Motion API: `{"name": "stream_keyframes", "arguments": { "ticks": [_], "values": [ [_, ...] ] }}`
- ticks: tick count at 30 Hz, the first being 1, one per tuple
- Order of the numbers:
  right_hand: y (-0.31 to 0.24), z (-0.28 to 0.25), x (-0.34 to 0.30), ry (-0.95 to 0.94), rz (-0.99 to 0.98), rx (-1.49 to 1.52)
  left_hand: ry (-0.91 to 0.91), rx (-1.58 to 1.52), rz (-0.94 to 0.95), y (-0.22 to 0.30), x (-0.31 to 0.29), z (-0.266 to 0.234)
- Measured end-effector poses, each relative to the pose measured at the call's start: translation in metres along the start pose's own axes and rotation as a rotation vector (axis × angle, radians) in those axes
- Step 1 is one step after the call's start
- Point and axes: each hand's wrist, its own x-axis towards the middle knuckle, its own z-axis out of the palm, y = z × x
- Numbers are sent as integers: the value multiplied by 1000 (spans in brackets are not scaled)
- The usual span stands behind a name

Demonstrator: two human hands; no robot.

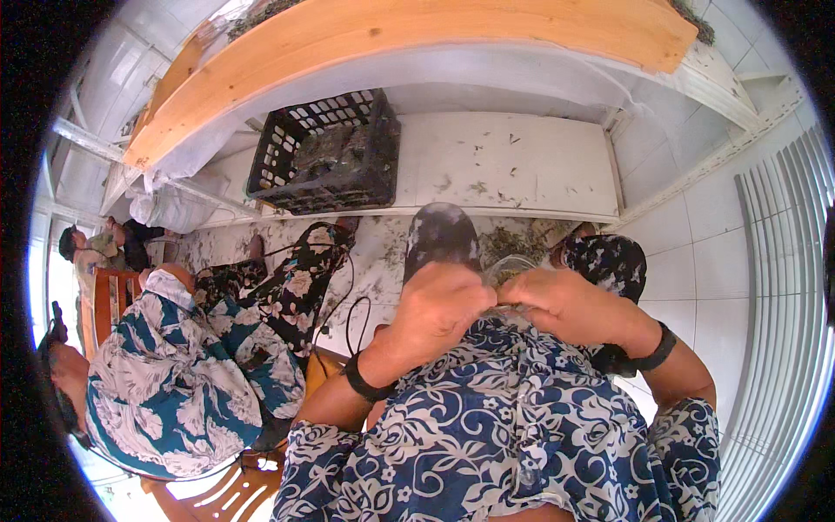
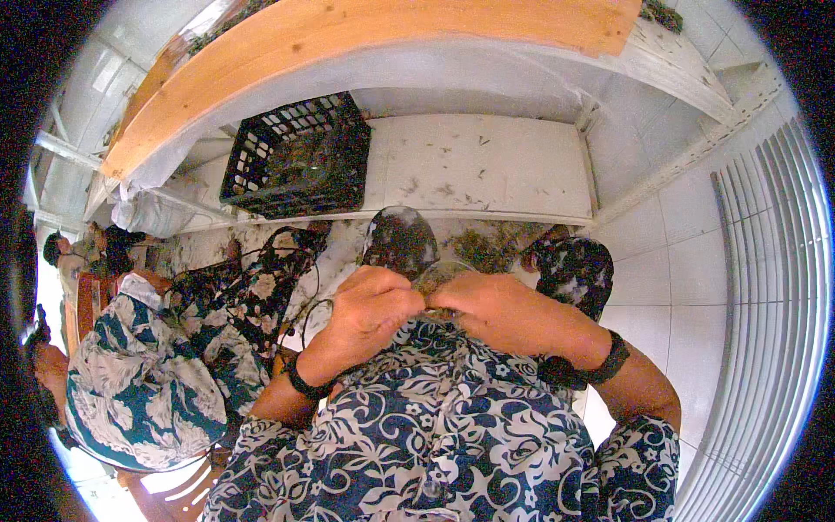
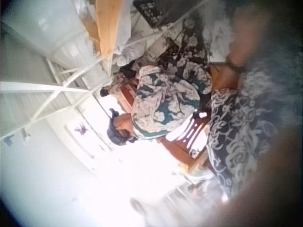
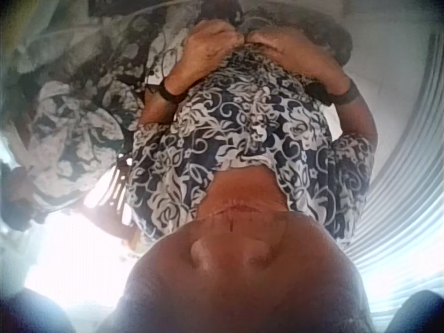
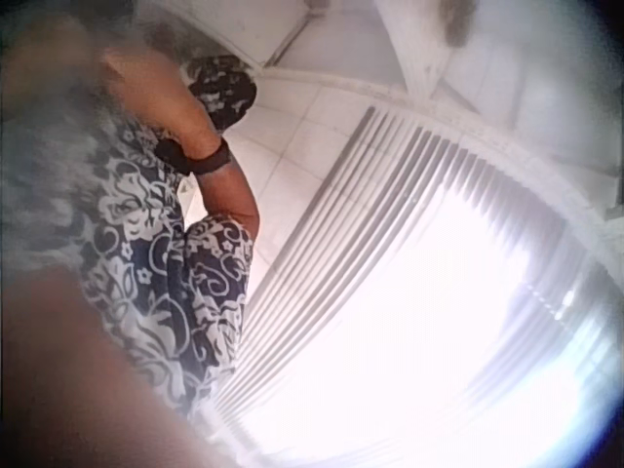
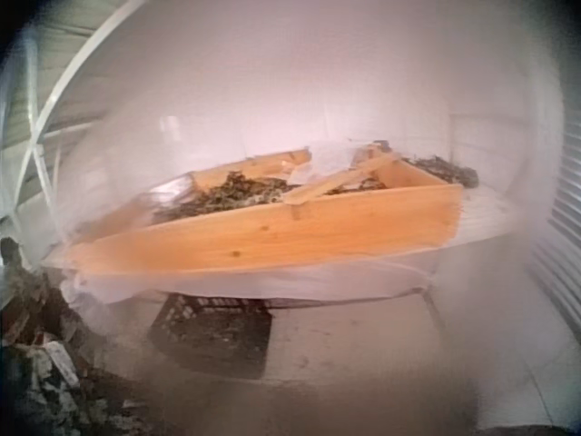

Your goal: The person gathers dried leaves by hand from a wooden tray and a shelf, rubs them between their palms, and places them into a plastic bag. They then press the air out of the bag, seal it, and set it aside.

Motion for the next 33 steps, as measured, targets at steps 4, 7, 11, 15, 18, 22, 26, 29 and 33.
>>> {"name": "stream_keyframes", "arguments": {
  "ticks": [4,7,11,15,18,22,26,29,33],
  "values": [
    [3,10,14,-113,-118,-281,-12,-34,48,-4,1,-2],
    [7,8,25,-57,-188,-227,9,-65,22,-12,-1,-4],
    [-4,-27,15,253,-200,-183,134,-264,-177,-19,-6,-21],
    [4,-35,7,253,-182,-315,141,-344,-203,-24,-8,-24],
    [4,-20,13,232,-163,-469,114,-337,-166,-23,-2,-23],
    [11,-7,22,266,-161,-470,90,-504,-138,-29,1,-25],
    [-3,-12,30,351,-198,-216,229,-1094,-370,-34,-2,-19],
    [-22,-23,34,366,-130,-31,280,-1323,-488,-13,11,-21],
    [-27,-21,35,393,-71,63,136,-1271,-531,-22,-1,-4]
  ]
}}
